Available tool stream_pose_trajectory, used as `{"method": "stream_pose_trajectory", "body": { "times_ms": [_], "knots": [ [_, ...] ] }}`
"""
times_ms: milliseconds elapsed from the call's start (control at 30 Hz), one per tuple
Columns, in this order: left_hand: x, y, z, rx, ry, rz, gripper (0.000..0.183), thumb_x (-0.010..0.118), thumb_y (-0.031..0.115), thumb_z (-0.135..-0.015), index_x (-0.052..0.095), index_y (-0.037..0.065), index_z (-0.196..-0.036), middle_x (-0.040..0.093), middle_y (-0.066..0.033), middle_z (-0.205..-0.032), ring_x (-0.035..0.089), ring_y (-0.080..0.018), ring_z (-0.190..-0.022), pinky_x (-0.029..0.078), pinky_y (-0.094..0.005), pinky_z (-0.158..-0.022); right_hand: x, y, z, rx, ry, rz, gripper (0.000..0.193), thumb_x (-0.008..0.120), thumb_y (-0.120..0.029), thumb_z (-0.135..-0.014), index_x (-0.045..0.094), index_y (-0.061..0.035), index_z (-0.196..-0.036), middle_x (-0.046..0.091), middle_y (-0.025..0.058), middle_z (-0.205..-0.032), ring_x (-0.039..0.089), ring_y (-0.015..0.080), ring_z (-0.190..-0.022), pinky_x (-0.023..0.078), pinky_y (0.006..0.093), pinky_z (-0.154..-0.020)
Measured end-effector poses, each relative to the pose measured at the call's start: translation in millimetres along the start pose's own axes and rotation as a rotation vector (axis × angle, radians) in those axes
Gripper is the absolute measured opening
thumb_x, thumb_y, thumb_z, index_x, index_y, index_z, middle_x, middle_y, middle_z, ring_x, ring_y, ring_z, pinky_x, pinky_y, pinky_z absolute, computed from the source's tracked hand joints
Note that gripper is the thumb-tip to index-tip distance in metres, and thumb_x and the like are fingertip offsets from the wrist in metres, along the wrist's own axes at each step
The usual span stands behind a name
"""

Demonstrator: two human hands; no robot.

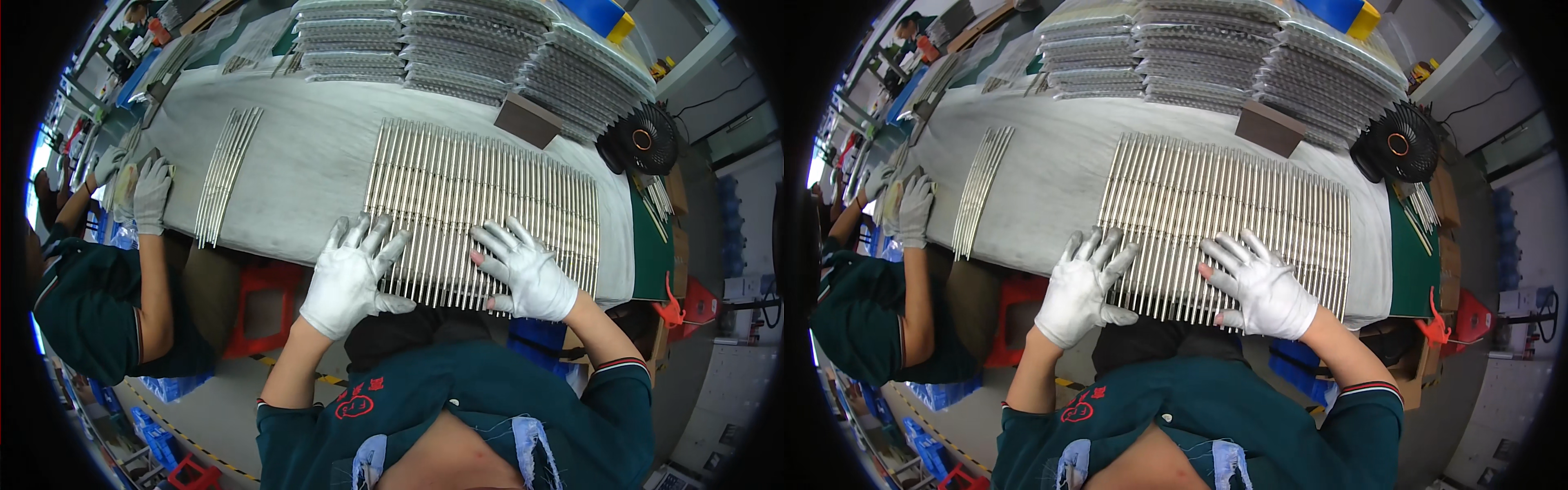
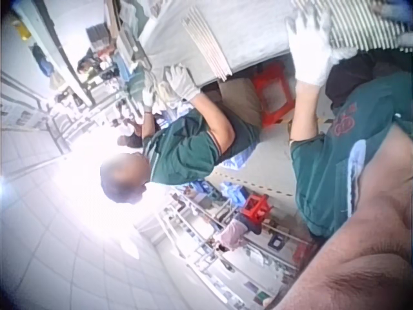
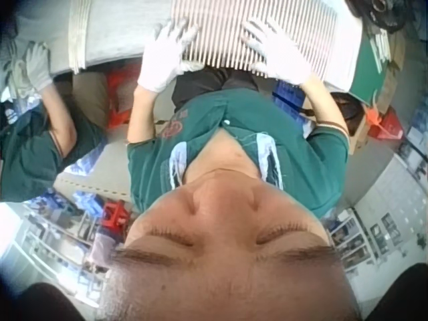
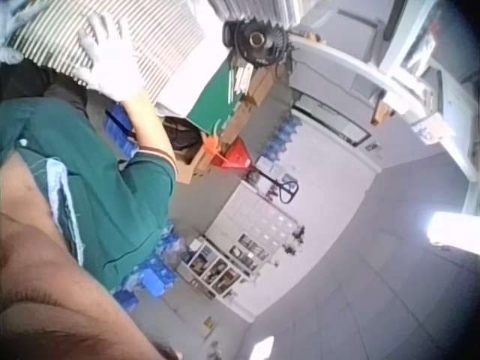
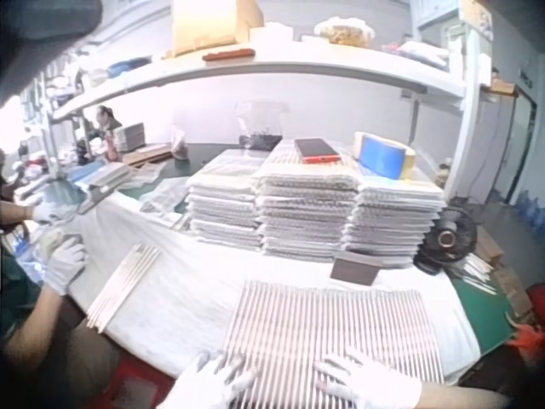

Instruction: The person arranges long, thin metal rods in parallel rows on a padded work surface. They use a small rectangular block to press and align the rods, ensuring they are straight and evenly spaced. The person repeatedly adjusts the rows and uses the block to smooth the arrangement.

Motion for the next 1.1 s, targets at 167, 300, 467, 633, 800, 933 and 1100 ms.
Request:
{"method": "stream_pose_trajectory", "body": {
  "times_ms": [167, 300, 467, 633, 800, 933, 1100],
  "knots": [
    [7.5, 7.3, -34.9, 0.016, -0.026, -0.004, 0.104, 0.057, 0.078, -0.076, 0.043, 0.007, -0.151, 0.043, -0.0227, -0.154, 0.040, -0.0423, -0.142, 0.025, -0.0542, -0.121, -4.1, 0.6, -17.1, -0.037, 0.019, -0.014, 0.072, 0.071, -0.045, -0.084, 0.055, -0.0024, -0.140, 0.041, 0.0226, -0.155, 0.035, 0.0404, -0.147, 0.021, 0.0573, -0.122],
    [9.8, 23.3, -47.4, 0.147, -0.043, -0.009, 0.100, 0.058, 0.076, -0.078, 0.042, 0.012, -0.153, 0.044, -0.0203, -0.154, 0.039, -0.0409, -0.143, 0.023, -0.0559, -0.121, -3.4, 17.6, -12.0, 0.013, 0.043, 0.040, 0.069, 0.069, -0.045, -0.086, 0.057, -0.0036, -0.139, 0.041, 0.0234, -0.155, 0.037, 0.0399, -0.145, 0.021, 0.0577, -0.122],
    [2.7, 11.8, -43.8, 0.139, -0.094, 0.024, 0.098, 0.057, 0.076, -0.079, 0.042, 0.015, -0.154, 0.045, -0.0197, -0.153, 0.039, -0.0422, -0.142, 0.022, -0.0573, -0.121, -5.8, 16.9, -12.8, 0.029, 0.017, 0.010, 0.065, 0.068, -0.046, -0.085, 0.062, -0.0043, -0.134, 0.044, 0.0232, -0.153, 0.038, 0.0397, -0.145, 0.021, 0.0589, -0.121],
    [-2.9, -23.1, -23.3, 0.057, -0.117, 0.042, 0.099, 0.054, 0.078, -0.079, 0.041, 0.017, -0.155, 0.041, -0.0206, -0.156, 0.035, -0.0466, -0.143, 0.019, -0.0585, -0.122, -7.6, 15.3, -13.6, 0.053, -0.009, 0.012, 0.065, 0.070, -0.048, -0.084, 0.063, -0.0045, -0.133, 0.045, 0.0226, -0.153, 0.039, 0.0385, -0.145, 0.022, 0.0585, -0.121],
    [-6.8, -31.0, -16.4, 0.035, -0.105, 0.030, 0.101, 0.056, 0.077, -0.077, 0.040, 0.015, -0.155, 0.041, -0.0206, -0.155, 0.036, -0.0484, -0.142, 0.020, -0.0591, -0.121, -8.4, 15.1, -14.7, 0.075, -0.031, 0.015, 0.066, 0.068, -0.051, -0.085, 0.064, -0.0067, -0.133, 0.043, 0.0206, -0.155, 0.038, 0.0372, -0.146, 0.020, 0.0572, -0.122],
    [-5.1, -12.4, -24.9, 0.115, -0.123, 0.084, 0.101, 0.059, 0.075, -0.077, 0.042, 0.013, -0.154, 0.044, -0.0189, -0.154, 0.040, -0.0441, -0.141, 0.021, -0.0586, -0.121, -7.1, 15.8, -14.3, 0.064, -0.018, 0.030, 0.066, 0.068, -0.050, -0.085, 0.063, -0.0066, -0.133, 0.043, 0.0213, -0.155, 0.038, 0.0375, -0.145, 0.021, 0.0575, -0.122],
    [1.0, 12.6, -38.2, 0.207, -0.107, 0.144, 0.100, 0.061, 0.075, -0.077, 0.042, 0.012, -0.154, 0.047, -0.0171, -0.152, 0.043, -0.0393, -0.140, 0.022, -0.0572, -0.121, -7.6, 15.4, -15.3, 0.059, -0.010, 0.033, 0.065, 0.068, -0.049, -0.085, 0.063, -0.0065, -0.134, 0.044, 0.0215, -0.154, 0.038, 0.0380, -0.145, 0.022, 0.0579, -0.122]
  ]
}}
Point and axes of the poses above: each hand's wrist, its own z-axis away from the middle knuckle, its own x-axis out of the palm, y = z × x, the point moved 2 cm from there along -z, towards the middle knuckle
